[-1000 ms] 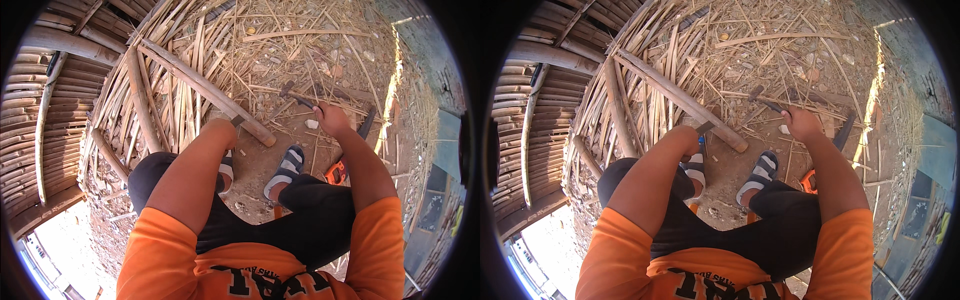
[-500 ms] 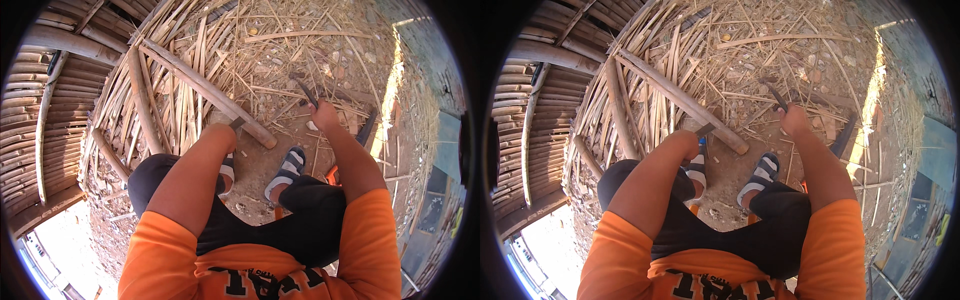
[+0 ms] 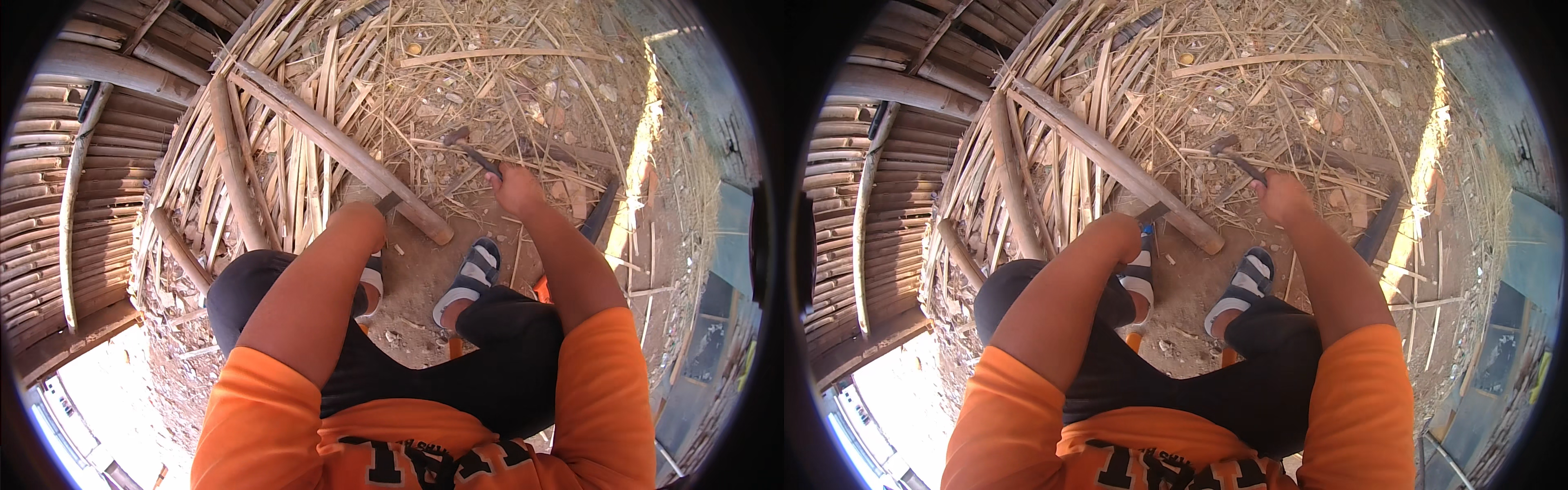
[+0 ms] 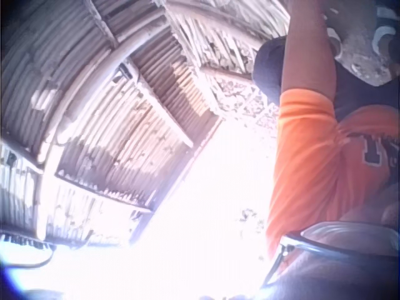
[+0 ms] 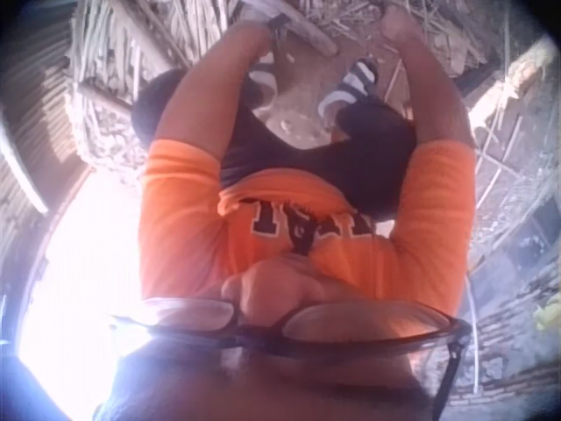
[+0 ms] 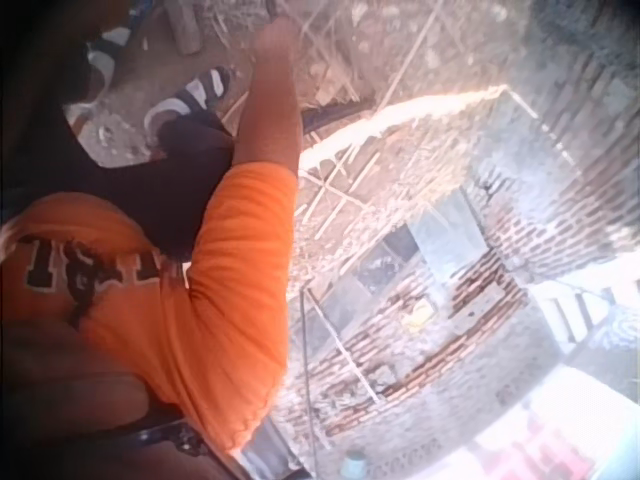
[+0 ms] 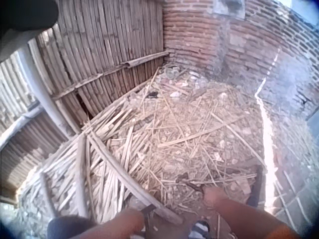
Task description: The person uses a hammer and a metal rod to split or shape pieces of bamboo on a dirt floor.
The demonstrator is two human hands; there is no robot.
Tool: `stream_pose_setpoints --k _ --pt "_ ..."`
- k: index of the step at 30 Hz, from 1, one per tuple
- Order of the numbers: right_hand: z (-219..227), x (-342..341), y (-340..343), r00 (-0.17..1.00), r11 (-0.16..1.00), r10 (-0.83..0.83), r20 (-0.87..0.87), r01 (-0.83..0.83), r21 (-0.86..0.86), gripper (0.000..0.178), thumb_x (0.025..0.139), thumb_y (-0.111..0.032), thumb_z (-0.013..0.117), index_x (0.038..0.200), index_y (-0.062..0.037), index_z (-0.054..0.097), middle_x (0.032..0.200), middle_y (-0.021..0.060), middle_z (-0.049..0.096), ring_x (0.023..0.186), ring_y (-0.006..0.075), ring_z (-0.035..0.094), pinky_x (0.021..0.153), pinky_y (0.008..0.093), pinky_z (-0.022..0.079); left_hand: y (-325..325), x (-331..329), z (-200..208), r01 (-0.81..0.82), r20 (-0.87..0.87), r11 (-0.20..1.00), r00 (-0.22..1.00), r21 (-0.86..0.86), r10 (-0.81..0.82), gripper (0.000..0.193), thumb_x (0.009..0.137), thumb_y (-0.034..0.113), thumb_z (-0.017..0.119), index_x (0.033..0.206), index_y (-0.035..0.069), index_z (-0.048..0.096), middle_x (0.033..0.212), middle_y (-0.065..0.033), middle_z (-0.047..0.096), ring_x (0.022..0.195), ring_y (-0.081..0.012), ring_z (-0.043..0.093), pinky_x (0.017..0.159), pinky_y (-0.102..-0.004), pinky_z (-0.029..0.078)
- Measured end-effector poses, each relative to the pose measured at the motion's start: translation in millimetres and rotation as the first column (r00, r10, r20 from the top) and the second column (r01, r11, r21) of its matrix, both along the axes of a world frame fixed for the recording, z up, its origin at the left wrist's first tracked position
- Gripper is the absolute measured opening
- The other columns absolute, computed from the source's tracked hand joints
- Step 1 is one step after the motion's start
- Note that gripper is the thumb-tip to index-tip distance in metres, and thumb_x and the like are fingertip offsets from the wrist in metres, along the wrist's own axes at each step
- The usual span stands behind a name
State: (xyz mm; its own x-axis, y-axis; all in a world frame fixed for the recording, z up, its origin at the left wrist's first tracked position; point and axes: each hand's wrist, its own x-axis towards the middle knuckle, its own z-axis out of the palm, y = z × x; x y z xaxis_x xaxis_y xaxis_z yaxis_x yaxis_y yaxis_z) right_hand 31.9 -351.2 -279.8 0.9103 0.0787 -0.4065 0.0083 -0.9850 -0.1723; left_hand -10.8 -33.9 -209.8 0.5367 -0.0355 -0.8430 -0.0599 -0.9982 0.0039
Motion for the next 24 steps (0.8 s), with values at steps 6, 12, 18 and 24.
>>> stream_pose_setpoints --k 6,12,18,24 --pt "54 -8 -8 0.961 0.971 0.241 -0.138 -0.239 0.032 0.046 0.100 -0.051 0.057 0.110 -0.0084 0.068 0.088 0.0192 0.071 0.092 0.0410 0.070 0.081 0.0530 0.055 4 1 10 -0.039 -0.103 0.999 0.994 0.034 0.042 0.034 0.081 0.009 0.069 0.115 0.007 0.077 0.112 -0.0141 0.076 0.102 -0.0308 0.074 0.086 -0.0432 0.060" --pt "44 -32 35 0.791 0.827 0.550 -0.267 -0.560 0.046 0.045 0.100 -0.051 0.057 0.113 -0.0096 0.068 0.088 0.0187 0.072 0.093 0.0391 0.070 0.083 0.0525 0.055 5 3 4 0.036 -0.150 0.998 0.988 0.042 -0.029 0.040 0.080 0.011 0.072 0.120 0.008 0.076 0.110 -0.0145 0.076 0.103 -0.0303 0.074 0.086 -0.0427 0.059" --pt "32 -1 -39 0.995 1.000 -0.003 -0.100 0.001 -0.017 0.043 0.100 -0.051 0.057 0.110 -0.0110 0.070 0.096 0.0182 0.072 0.097 0.0379 0.070 0.083 0.0501 0.056 0 3 0 0.110 -0.268 0.988 0.960 0.110 -0.077 0.039 0.087 0.025 0.072 0.124 0.013 0.075 0.125 -0.0102 0.073 0.113 -0.0287 0.071 0.089 -0.0421 0.059" --pt "58 -35 14 0.839 0.889 0.425 -0.340 -0.458 -0.021 0.048 0.097 -0.055 0.058 0.110 -0.0112 0.073 0.097 0.0182 0.073 0.099 0.0384 0.070 0.085 0.0498 0.055 -6 17 20 0.168 -0.213 0.986 0.963 -0.001 -0.164 0.033 0.083 0.016 0.065 0.112 0.009 0.079 0.114 -0.0110 0.076 0.107 -0.0288 0.073 0.087 -0.0432 0.058"
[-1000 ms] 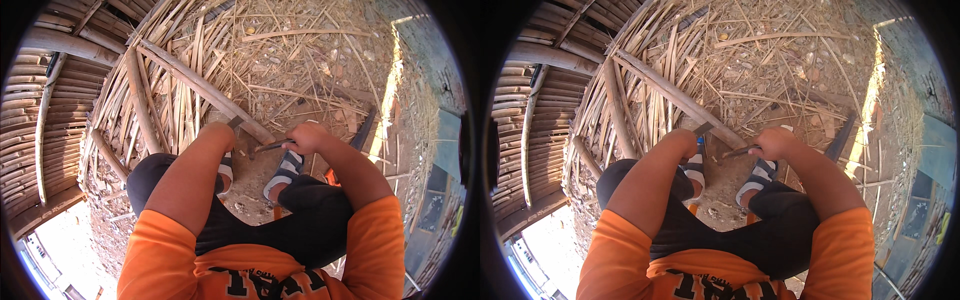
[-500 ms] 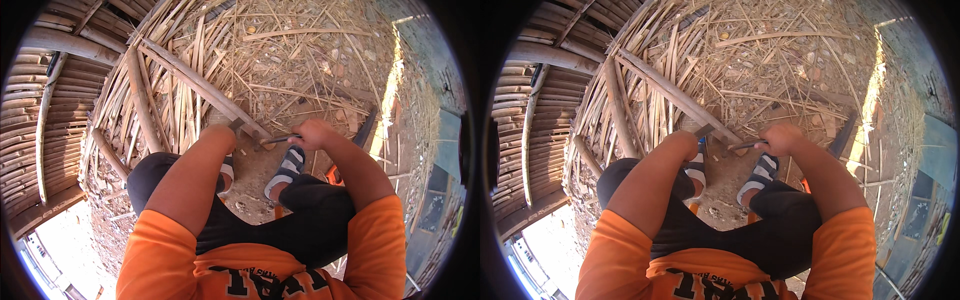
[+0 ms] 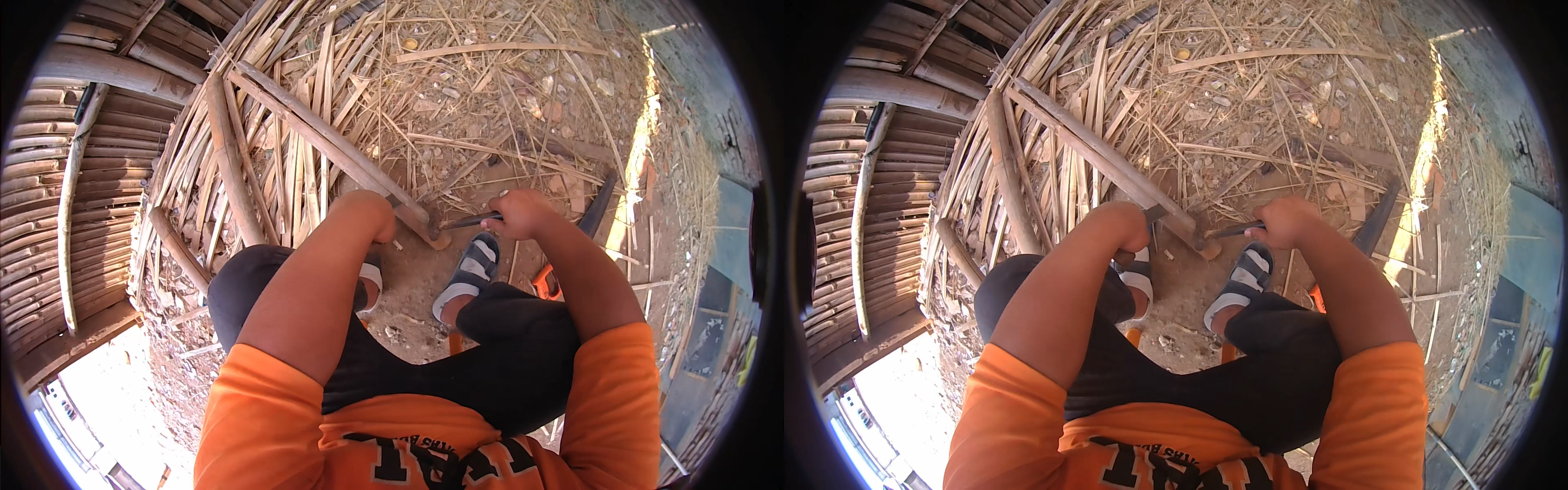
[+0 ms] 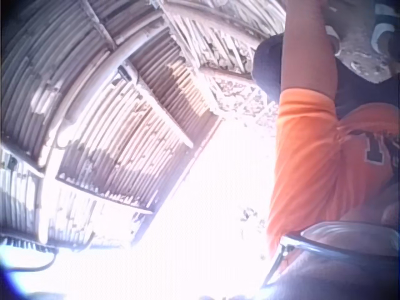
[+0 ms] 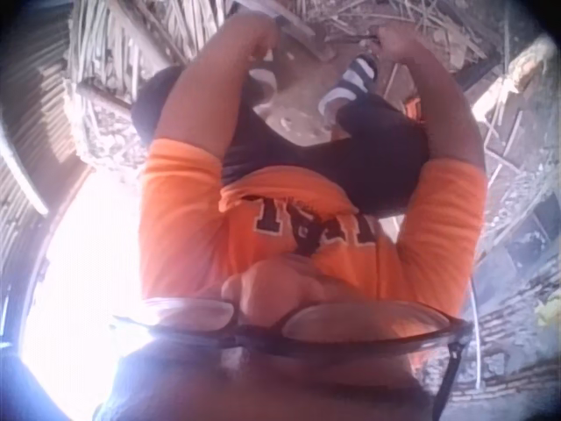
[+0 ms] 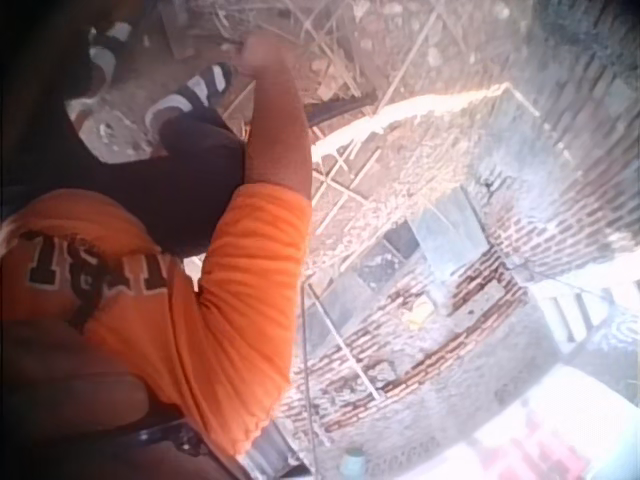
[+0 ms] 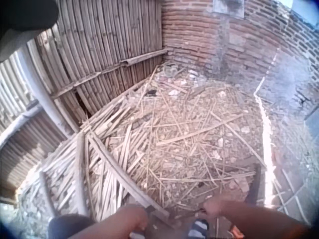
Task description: The person uses a hammer and a metal rod to split or shape pieces of bamboo on a dirt floor.
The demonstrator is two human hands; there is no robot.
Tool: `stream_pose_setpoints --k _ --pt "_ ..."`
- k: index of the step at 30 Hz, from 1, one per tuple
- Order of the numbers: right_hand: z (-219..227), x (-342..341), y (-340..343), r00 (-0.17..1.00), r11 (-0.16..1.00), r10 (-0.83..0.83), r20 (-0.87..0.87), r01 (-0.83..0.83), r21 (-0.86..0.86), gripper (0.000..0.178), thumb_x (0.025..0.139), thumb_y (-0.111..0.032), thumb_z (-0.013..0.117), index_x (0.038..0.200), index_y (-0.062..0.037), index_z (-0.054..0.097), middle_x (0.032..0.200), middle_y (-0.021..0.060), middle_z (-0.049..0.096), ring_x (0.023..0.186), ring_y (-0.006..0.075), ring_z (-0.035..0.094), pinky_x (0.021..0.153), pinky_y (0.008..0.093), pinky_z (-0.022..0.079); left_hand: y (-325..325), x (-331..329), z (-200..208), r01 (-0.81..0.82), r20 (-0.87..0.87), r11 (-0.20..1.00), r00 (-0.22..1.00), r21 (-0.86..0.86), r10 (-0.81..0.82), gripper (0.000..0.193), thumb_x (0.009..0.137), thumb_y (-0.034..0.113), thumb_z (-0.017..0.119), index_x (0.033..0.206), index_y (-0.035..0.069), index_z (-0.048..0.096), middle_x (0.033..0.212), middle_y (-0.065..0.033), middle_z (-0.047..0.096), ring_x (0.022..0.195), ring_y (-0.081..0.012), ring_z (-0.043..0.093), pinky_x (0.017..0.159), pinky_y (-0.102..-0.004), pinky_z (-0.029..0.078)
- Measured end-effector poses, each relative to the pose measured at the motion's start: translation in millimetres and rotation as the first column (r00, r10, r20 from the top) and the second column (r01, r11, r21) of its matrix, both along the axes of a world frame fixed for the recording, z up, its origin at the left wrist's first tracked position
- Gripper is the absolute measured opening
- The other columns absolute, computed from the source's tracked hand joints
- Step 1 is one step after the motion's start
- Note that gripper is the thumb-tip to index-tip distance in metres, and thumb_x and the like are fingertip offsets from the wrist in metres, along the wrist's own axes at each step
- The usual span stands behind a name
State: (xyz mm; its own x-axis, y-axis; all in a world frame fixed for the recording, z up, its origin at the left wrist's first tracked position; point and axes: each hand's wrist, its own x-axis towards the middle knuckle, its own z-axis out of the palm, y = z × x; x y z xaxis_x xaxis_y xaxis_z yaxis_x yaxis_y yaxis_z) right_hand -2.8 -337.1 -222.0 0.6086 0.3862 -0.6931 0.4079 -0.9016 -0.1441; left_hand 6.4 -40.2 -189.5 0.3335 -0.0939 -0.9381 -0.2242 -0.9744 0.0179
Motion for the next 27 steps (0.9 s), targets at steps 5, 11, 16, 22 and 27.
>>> stream_pose_setpoints --k 5,11,16,22,27 --pt "2 1 6 0.987 0.987 -0.158 -0.016 0.158 -0.032 0.049 0.098 -0.050 0.059 0.113 -0.0050 0.073 0.105 0.0202 0.073 0.102 0.0400 0.069 0.090 0.0511 0.054 -2 1 14 -0.397 -0.031 0.910 0.918 -0.123 0.396 0.024 0.081 0.013 0.064 0.096 -0.001 0.077 0.090 -0.0184 0.074 0.081 -0.0297 0.074 0.071 -0.0453 0.058" --pt "53 -21 14 0.845 0.847 -0.521 0.120 0.496 0.191 0.046 0.099 -0.038 0.059 0.110 0.0055 0.070 0.104 0.0245 0.072 0.103 0.0406 0.070 0.090 0.0501 0.054 3 -21 11 -0.490 0.052 0.797 0.840 -0.354 0.540 0.027 0.084 0.016 0.064 0.092 -0.008 0.072 0.079 -0.0192 0.073 0.072 -0.0272 0.075 0.066 -0.0405 0.063" --pt "94 -35 41 0.848 0.866 -0.500 0.176 0.487 0.116 0.045 0.099 -0.037 0.060 0.111 0.0054 0.070 0.108 0.0247 0.072 0.104 0.0409 0.069 0.092 0.0499 0.054 9 -33 7 -0.221 0.330 0.920 0.885 -0.323 0.329 0.032 0.084 0.021 0.069 0.106 -0.001 0.077 0.102 -0.0270 0.074 0.095 -0.0321 0.075 0.084 -0.0426 0.061" --pt "85 -55 47 0.939 0.953 -0.295 0.174 0.302 -0.014 0.046 0.099 -0.042 0.061 0.109 0.0014 0.074 0.108 0.0241 0.073 0.108 0.0411 0.069 0.093 0.0499 0.054 7 -44 11 -0.030 0.384 0.890 0.895 -0.454 0.227 0.046 0.078 0.031 0.073 0.111 -0.002 0.075 0.118 -0.0304 0.068 0.116 -0.0376 0.066 0.098 -0.0426 0.055" --pt "53 -51 55 0.993 0.995 -0.095 -0.074 0.093 -0.039 0.046 0.096 -0.047 0.064 0.110 -0.0048 0.076 0.106 0.0216 0.073 0.107 0.0410 0.069 0.092 0.0505 0.054 4 -53 15 -0.063 0.372 0.929 0.905 -0.365 0.208 0.054 0.077 0.029 0.071 0.122 -0.001 0.071 0.138 -0.0274 0.058 0.120 -0.0414 0.064 0.102 -0.0438 0.054"
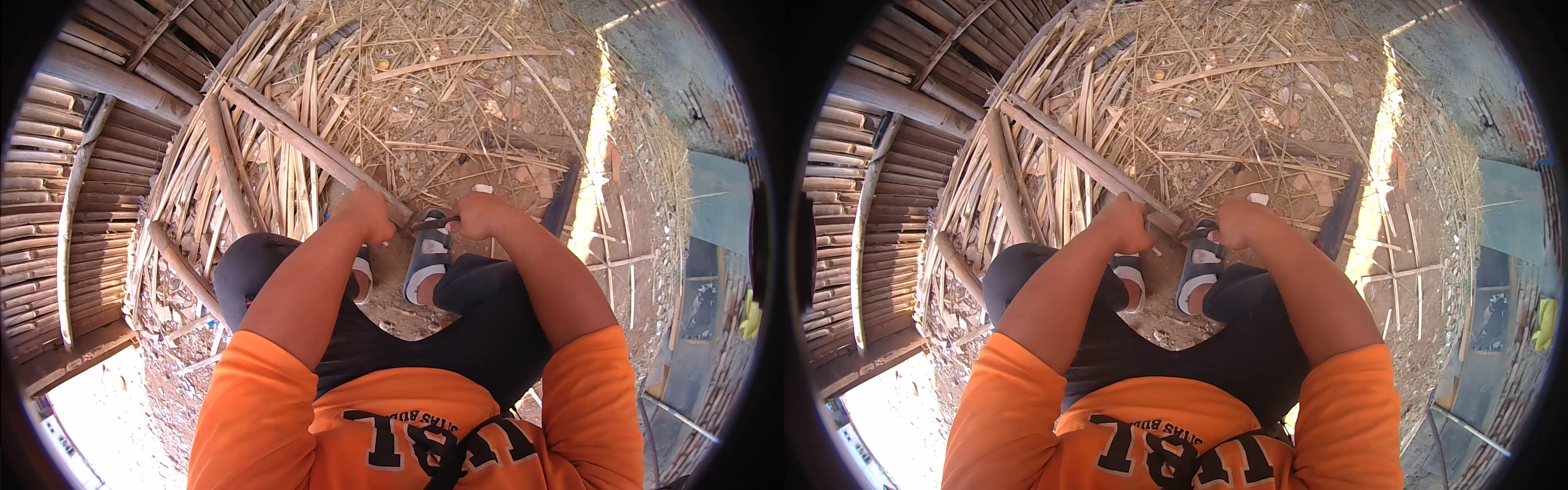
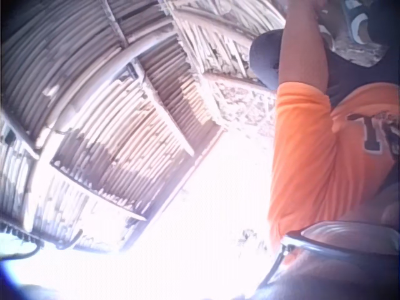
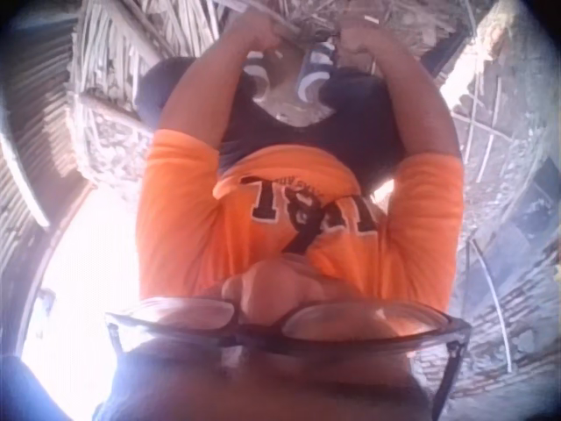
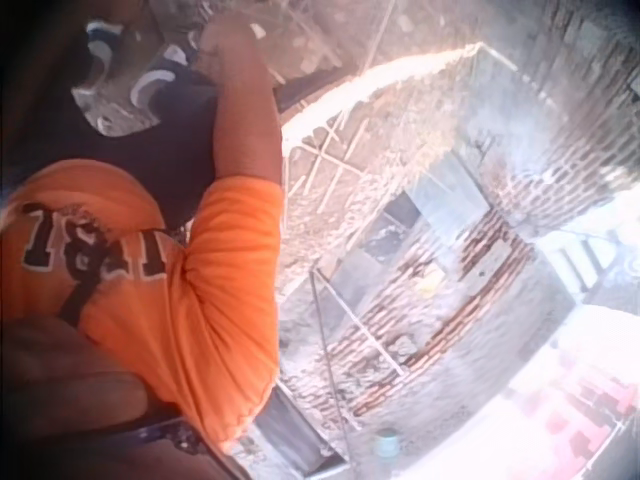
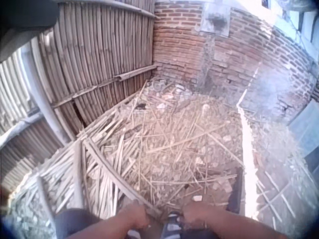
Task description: The person uses a hammer and a metal rod to split or shape pieces of bamboo on a dirt floor.
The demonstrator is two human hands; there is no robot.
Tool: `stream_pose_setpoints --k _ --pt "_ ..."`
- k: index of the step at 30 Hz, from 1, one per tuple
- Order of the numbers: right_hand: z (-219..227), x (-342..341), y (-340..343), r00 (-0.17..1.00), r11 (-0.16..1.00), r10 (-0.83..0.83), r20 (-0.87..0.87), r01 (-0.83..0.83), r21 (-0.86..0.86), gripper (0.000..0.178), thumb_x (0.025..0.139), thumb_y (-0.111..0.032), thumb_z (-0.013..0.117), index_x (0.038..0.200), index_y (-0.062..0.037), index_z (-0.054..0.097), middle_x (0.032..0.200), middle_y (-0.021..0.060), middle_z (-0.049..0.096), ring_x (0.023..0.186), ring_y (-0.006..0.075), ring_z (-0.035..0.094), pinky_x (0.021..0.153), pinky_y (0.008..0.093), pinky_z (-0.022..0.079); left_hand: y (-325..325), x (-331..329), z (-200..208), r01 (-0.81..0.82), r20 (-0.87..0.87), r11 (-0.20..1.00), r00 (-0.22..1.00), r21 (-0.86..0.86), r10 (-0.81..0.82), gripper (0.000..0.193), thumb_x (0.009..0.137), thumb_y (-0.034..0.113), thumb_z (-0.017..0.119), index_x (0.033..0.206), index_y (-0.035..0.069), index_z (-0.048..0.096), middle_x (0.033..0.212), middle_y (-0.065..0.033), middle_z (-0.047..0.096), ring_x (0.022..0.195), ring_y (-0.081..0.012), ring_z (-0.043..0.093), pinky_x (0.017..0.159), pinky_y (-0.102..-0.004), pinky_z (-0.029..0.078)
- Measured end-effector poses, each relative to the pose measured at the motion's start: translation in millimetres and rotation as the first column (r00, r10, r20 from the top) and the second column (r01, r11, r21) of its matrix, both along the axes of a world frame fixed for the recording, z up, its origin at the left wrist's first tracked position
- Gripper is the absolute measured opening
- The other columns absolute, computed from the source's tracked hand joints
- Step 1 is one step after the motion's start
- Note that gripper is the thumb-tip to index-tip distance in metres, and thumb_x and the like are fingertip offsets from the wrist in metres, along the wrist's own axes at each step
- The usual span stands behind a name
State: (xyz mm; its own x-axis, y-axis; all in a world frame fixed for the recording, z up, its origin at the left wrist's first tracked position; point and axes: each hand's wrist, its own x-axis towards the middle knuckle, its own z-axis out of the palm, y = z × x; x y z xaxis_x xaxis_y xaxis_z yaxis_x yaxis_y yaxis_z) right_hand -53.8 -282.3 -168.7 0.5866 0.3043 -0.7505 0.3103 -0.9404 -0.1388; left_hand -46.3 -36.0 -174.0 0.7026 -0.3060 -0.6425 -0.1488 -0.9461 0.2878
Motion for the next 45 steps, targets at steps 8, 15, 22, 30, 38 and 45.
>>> stream_pose_setpoints --k 8,15,22,30,38,45 --pt "-68 37 -53 0.984 0.979 -0.130 0.123 0.108 0.172 0.039 0.093 -0.045 0.069 0.108 -0.0102 0.077 0.099 0.0188 0.074 0.097 0.0402 0.069 0.083 0.0510 0.055 -5 -4 -1 -0.022 0.062 1.000 0.998 -0.022 0.024 0.045 0.077 0.036 0.073 0.110 0.006 0.075 0.124 -0.0244 0.060 0.116 -0.0391 0.064 0.103 -0.0440 0.051" --pt "-27 47 -51 0.982 0.988 -0.120 0.149 0.103 0.117 0.038 0.092 -0.041 0.069 0.107 -0.0069 0.076 0.101 0.0205 0.073 0.102 0.0398 0.070 0.086 0.0499 0.056 -5 10 25 0.000 -0.037 0.999 0.999 0.036 0.002 0.058 0.080 0.030 0.064 0.129 -0.002 0.065 0.137 -0.0286 0.056 0.124 -0.0409 0.060 0.107 -0.0437 0.050" --pt "-102 36 -68 0.889 0.918 -0.392 0.236 0.362 0.161 0.042 0.092 -0.042 0.069 0.106 -0.0032 0.075 0.099 0.0202 0.073 0.100 0.0401 0.070 0.086 0.0499 0.056 -11 9 22 0.004 -0.005 1.000 1.000 -0.005 -0.004 0.053 0.077 0.030 0.067 0.121 0.001 0.069 0.131 -0.0267 0.057 0.119 -0.0404 0.063 0.104 -0.0435 0.051" --pt "-56 42 -62 0.999 0.980 -0.041 0.010 0.038 0.194 0.045 0.093 -0.047 0.068 0.107 -0.0046 0.075 0.102 0.0197 0.073 0.097 0.0419 0.070 0.088 0.0497 0.055 -4 9 -1 -0.004 0.055 1.000 0.999 0.015 0.003 0.046 0.075 0.034 0.072 0.111 0.006 0.074 0.122 -0.0224 0.059 0.112 -0.0398 0.065 0.101 -0.0432 0.052" --pt "-93 54 -64 0.867 0.877 -0.442 0.230 0.363 0.316 0.038 0.092 -0.042 0.071 0.108 -0.0068 0.075 0.098 0.0199 0.073 0.099 0.0403 0.070 0.088 0.0492 0.054 -4 5 3 -0.013 0.053 1.000 0.998 -0.016 0.014 0.047 0.075 0.035 0.073 0.112 0.006 0.074 0.123 -0.0228 0.058 0.111 -0.0400 0.065 0.101 -0.0434 0.052" --pt "-70 45 -55 0.986 0.933 -0.136 0.097 0.094 0.347 0.034 0.091 -0.038 0.073 0.105 -0.0075 0.077 0.087 0.0195 0.071 0.086 0.0383 0.070 0.077 0.0478 0.054 -3 7 -3 -0.017 0.063 1.000 0.998 -0.013 0.018 0.045 0.074 0.035 0.075 0.109 0.006 0.074 0.120 -0.0224 0.058 0.112 -0.0399 0.065 0.099 -0.0443 0.053"
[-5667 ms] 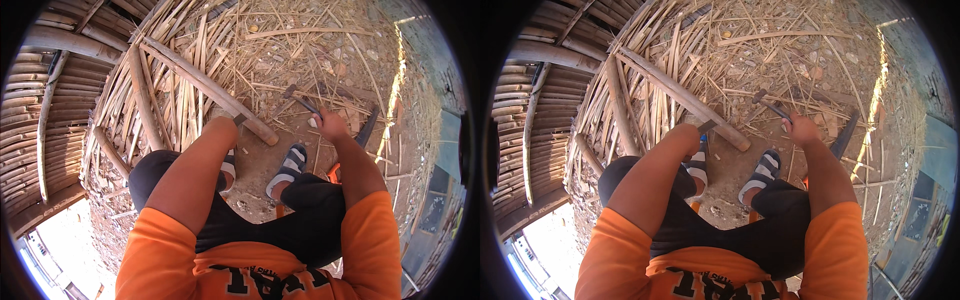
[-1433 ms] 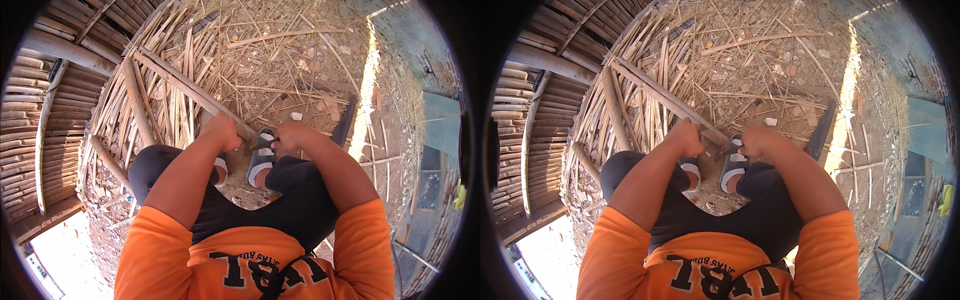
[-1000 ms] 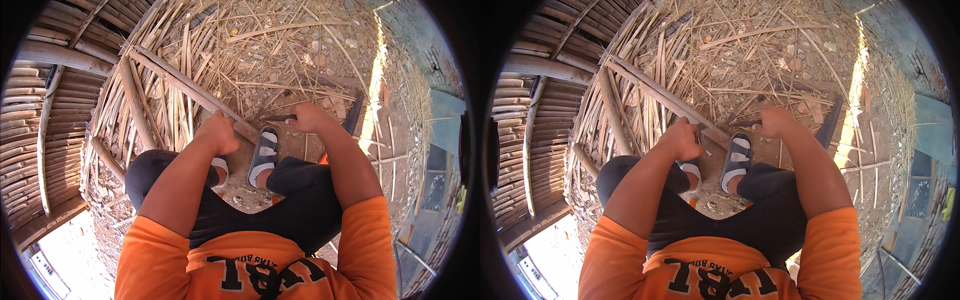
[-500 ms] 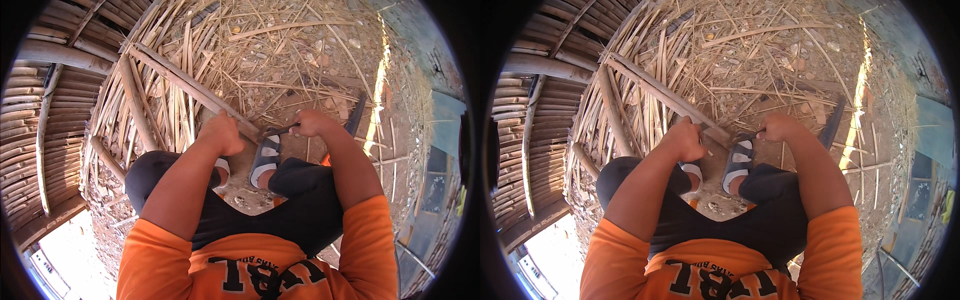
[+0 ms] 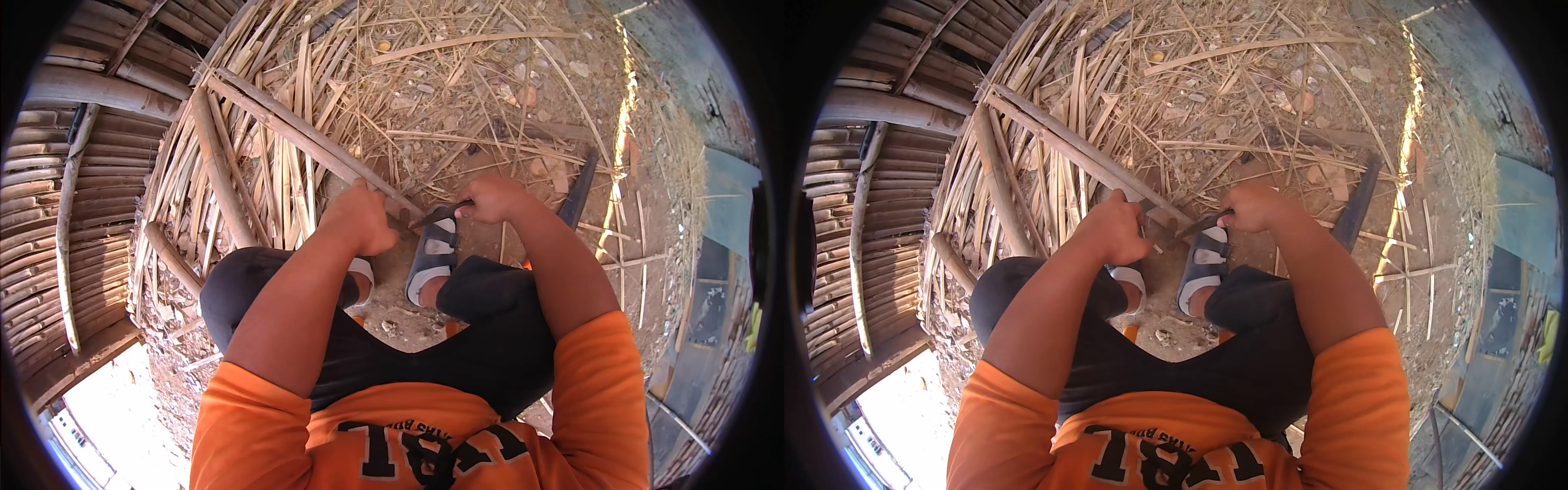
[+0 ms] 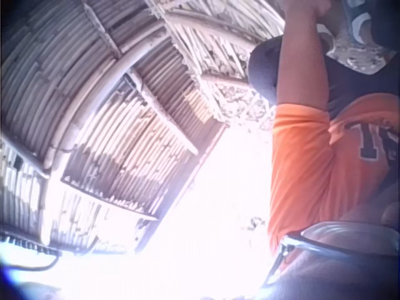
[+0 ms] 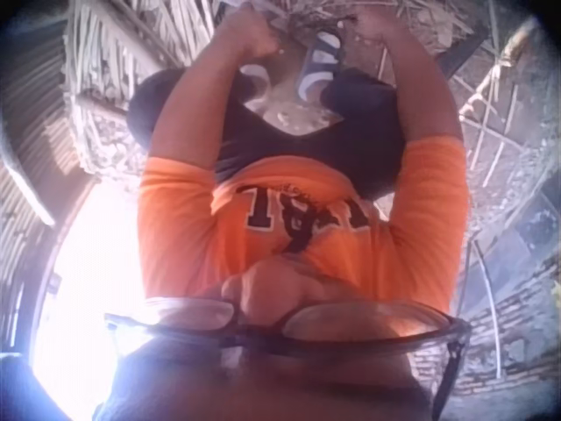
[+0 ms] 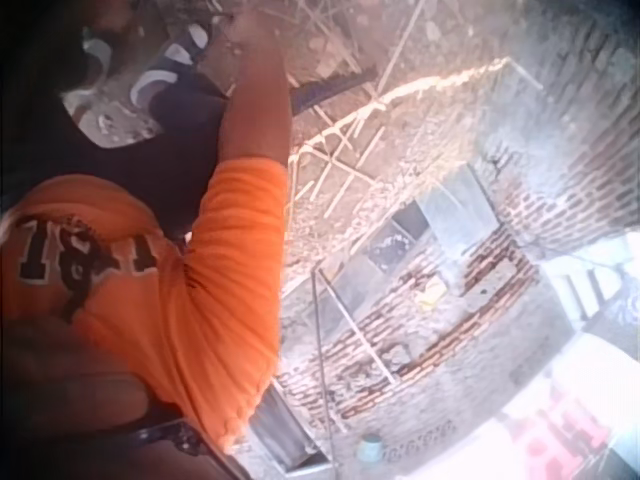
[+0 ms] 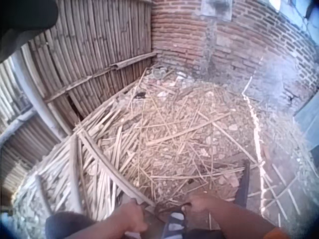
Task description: The person uses a hammer and a metal rod to split or shape pieces of bamboo on a dirt floor.
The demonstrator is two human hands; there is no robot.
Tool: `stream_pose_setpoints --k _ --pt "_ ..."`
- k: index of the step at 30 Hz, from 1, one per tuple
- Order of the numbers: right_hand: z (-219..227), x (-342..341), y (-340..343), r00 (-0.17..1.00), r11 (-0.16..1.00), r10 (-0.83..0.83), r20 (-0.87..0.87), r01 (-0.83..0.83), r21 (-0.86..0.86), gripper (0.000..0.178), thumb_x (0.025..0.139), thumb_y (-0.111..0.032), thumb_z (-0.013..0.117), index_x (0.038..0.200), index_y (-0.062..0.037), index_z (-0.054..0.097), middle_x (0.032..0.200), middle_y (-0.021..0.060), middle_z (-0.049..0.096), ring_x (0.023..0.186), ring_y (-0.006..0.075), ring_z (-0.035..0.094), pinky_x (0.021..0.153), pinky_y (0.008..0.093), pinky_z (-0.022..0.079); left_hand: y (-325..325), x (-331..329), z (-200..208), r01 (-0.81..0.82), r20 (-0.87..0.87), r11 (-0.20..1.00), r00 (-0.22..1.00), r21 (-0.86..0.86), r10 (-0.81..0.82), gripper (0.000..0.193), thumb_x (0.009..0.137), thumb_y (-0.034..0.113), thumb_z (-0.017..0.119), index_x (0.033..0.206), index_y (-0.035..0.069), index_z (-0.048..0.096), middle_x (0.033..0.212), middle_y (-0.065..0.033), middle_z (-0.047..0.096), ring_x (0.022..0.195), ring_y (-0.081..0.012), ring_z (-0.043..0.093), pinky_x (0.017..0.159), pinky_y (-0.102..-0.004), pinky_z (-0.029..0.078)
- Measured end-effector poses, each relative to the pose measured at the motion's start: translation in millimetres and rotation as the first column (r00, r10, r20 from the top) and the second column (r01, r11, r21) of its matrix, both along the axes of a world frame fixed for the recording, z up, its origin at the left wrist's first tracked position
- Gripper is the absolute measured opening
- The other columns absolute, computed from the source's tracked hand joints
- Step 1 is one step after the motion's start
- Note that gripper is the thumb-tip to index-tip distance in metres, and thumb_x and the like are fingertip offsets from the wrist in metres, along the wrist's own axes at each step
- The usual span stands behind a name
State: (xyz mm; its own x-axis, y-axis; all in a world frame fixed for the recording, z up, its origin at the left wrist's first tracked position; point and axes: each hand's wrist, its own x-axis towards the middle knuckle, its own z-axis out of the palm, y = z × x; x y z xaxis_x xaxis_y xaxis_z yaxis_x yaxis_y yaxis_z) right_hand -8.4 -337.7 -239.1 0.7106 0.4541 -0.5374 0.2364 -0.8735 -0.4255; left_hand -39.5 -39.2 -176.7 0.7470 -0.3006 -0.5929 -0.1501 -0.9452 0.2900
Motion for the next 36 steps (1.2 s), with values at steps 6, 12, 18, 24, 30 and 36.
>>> stream_pose_setpoints --k 6,12,18,24,30,36 --pt "-5 14 -41 0.954 0.953 -0.255 0.154 0.276 -0.129 0.034 0.091 -0.038 0.073 0.108 -0.0092 0.077 0.096 0.0194 0.073 0.093 0.0396 0.070 0.084 0.0486 0.054 2 -2 4 -0.010 -0.004 1.000 1.000 -0.017 0.010 0.044 0.075 0.034 0.073 0.109 0.006 0.074 0.122 -0.0225 0.059 0.112 -0.0402 0.065 0.100 -0.0449 0.052" --pt "-3 -9 8 0.997 0.994 0.075 -0.018 -0.074 0.077 0.034 0.092 -0.037 0.072 0.109 -0.0081 0.076 0.094 0.0213 0.072 0.093 0.0394 0.071 0.082 0.0494 0.055 0 2 2 0.028 -0.009 1.000 1.000 -0.003 -0.028 0.045 0.075 0.032 0.074 0.111 0.005 0.073 0.122 -0.0216 0.058 0.110 -0.0404 0.065 0.099 -0.0450 0.053" --pt "-16 13 -32 0.934 0.930 -0.356 0.008 0.355 -0.097 0.036 0.091 -0.039 0.074 0.107 -0.0069 0.077 0.098 0.0232 0.072 0.097 0.0394 0.070 0.084 0.0496 0.053 3 -1 10 0.022 -0.026 0.999 0.999 -0.034 -0.023 0.047 0.075 0.034 0.071 0.112 0.004 0.074 0.121 -0.0235 0.059 0.111 -0.0400 0.065 0.099 -0.0442 0.053" --pt "-9 -2 1 0.998 0.997 0.038 -0.053 -0.034 0.074 0.033 0.092 -0.037 0.072 0.106 -0.0075 0.077 0.092 0.0201 0.072 0.090 0.0395 0.070 0.081 0.0474 0.054 -2 2 4 -0.006 -0.028 1.000 1.000 0.011 0.007 0.048 0.074 0.033 0.072 0.111 0.004 0.074 0.121 -0.0233 0.059 0.111 -0.0403 0.065 0.099 -0.0441 0.053" --pt "-37 16 -45 0.882 0.893 -0.448 0.143 0.449 0.027 0.036 0.095 -0.040 0.068 0.108 -0.0072 0.076 0.094 0.0229 0.071 0.094 0.0406 0.070 0.084 0.0487 0.053 2 -2 6 0.013 -0.007 1.000 1.000 -0.024 -0.013 0.048 0.074 0.033 0.072 0.112 0.005 0.074 0.122 -0.0236 0.059 0.111 -0.0396 0.065 0.099 -0.0435 0.053" --pt "-35 4 -41 0.933 0.928 -0.360 0.010 0.359 -0.104 0.042 0.099 -0.044 0.063 0.109 -0.0048 0.074 0.099 0.0228 0.072 0.094 0.0407 0.070 0.083 0.0498 0.054 -6 4 11 0.009 -0.033 0.999 0.999 0.033 -0.008 0.047 0.075 0.033 0.073 0.112 0.004 0.073 0.122 -0.0237 0.059 0.109 -0.0404 0.066 0.099 -0.0443 0.053"
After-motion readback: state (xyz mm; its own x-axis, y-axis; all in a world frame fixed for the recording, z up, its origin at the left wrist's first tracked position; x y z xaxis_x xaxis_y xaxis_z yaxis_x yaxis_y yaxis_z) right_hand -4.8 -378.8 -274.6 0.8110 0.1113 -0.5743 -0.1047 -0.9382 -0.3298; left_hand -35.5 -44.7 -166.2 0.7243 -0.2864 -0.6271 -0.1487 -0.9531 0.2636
